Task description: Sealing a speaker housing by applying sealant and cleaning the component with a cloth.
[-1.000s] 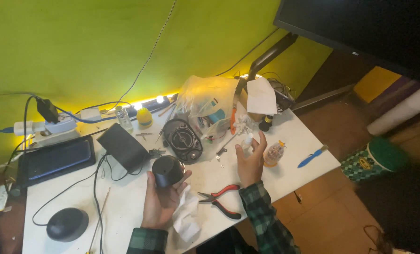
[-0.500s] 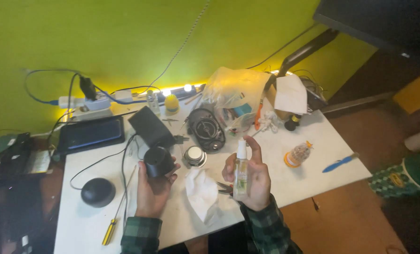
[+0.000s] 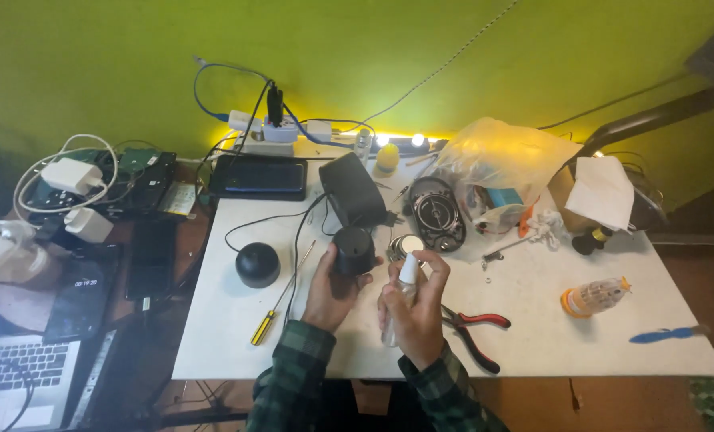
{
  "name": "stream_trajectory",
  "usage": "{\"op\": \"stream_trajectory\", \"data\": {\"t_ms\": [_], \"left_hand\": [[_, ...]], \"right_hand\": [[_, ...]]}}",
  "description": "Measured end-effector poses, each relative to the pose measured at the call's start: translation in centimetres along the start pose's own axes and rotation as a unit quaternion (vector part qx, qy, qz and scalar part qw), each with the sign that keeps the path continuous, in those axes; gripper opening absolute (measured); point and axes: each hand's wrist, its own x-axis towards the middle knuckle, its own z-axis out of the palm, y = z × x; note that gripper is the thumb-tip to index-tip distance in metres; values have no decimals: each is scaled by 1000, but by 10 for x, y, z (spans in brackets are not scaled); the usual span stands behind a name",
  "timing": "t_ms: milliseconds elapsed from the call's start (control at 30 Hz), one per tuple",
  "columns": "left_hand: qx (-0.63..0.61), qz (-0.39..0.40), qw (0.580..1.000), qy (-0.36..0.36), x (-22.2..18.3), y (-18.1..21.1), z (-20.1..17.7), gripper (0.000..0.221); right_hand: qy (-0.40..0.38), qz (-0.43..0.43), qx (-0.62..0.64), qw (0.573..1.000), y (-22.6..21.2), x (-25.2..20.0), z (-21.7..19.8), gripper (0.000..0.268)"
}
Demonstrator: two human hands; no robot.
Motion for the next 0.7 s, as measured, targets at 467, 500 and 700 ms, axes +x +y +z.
{"op": "stream_trajectory", "data": {"t_ms": [467, 500, 700], "left_hand": [[26, -28, 999, -21, -13, 7, 8, 48], [34, -39, 999, 7, -13, 7, 8, 47], [38, -36, 999, 7, -13, 8, 12, 58]], "right_hand": [[52, -93, -266, 958, 30, -8, -4, 45], [48, -99, -267, 957, 28, -8, -4, 44], [37, -47, -309, 949, 31, -7, -5, 50]]}}
